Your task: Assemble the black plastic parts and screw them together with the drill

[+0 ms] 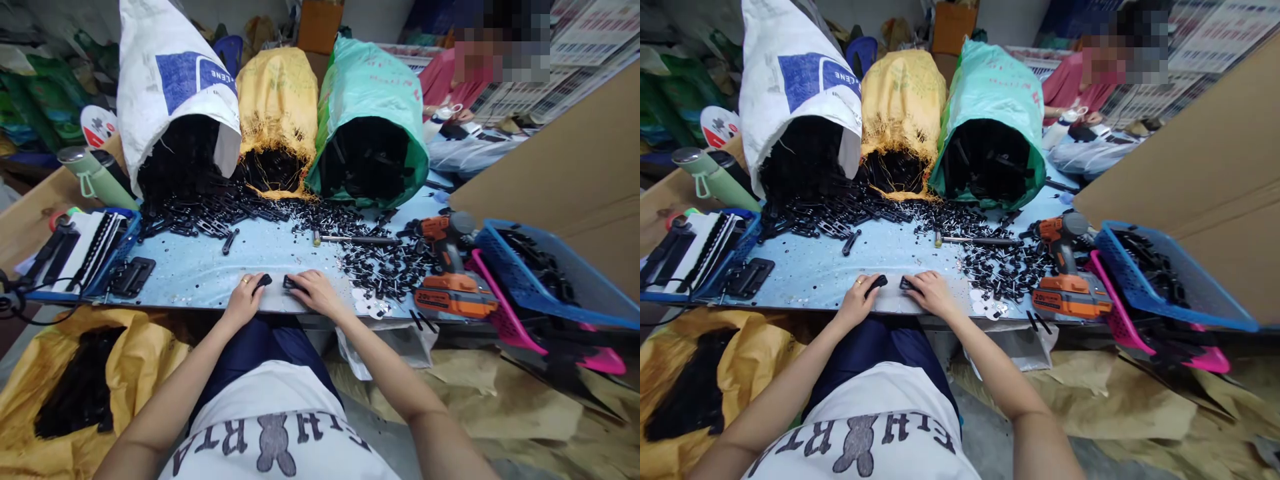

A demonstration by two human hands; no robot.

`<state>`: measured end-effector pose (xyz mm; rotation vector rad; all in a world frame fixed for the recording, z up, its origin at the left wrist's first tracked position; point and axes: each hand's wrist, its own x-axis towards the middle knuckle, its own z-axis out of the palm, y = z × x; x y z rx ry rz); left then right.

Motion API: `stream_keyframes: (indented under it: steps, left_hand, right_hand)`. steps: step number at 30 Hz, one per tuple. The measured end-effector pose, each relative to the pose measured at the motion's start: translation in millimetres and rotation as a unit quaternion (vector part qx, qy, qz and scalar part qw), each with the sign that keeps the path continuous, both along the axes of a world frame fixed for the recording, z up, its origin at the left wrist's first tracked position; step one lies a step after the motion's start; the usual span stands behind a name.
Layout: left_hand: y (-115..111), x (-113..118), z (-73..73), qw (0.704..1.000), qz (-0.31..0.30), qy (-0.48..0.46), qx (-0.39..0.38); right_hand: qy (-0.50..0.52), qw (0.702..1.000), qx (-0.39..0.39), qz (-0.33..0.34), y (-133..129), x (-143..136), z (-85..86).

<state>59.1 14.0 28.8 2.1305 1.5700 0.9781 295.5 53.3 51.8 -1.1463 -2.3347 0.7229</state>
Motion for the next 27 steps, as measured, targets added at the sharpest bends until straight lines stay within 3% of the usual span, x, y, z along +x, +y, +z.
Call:
stream_keyframes:
  steps: [2,5,7,8,12,15,18,22,27]
  left_hand:
    - [-3.3,10.9,9.7,0.996,-0.002,-0.085,-0.032]
    - [-5.6,25.6,23.3,0.979,0.008,-0.181,-0.092]
    - [-5.8,31.5,31.7,0.976,0.020,-0.198,-0.086]
    - [-6.0,33.3,35.8,0.979,0.023,-0.190,-0.073]
    - [-10.2,37.9,46.9,0.990,0.002,-0.130,-0.060]
    - [-13.8,44.9,47.7,0.991,0.028,-0.125,-0.034]
    - [-11.6,53.2,46.6,0.986,0.061,-0.155,0.008]
    - [-1.8,59.1,49.8,0.985,0.043,-0.166,0.033]
    - [7.5,56.1,54.3,0.976,0.082,-0.176,0.102]
  right_hand:
    - [0.131,0.985,-0.100,-0.047,1.5,-23.0,-1.8]
    - [0.304,0.903,-0.290,-0.094,0.1,-45.0,-2.8]
    - [0.358,0.861,-0.347,-0.098,-1.4,-48.9,-1.5]
    - [0.369,0.857,-0.348,-0.090,-1.6,-47.5,-0.1]
    - [0.316,0.921,-0.228,-0.003,1.7,-29.2,9.5]
    - [0.265,0.956,-0.127,0.028,4.7,-18.6,17.3]
    - [0.257,0.964,-0.068,0.019,4.8,-17.8,22.1]
    - [0.223,0.974,-0.020,0.026,1.8,-26.1,25.6]
    - [0.284,0.958,0.003,-0.043,-2.2,-42.3,25.2]
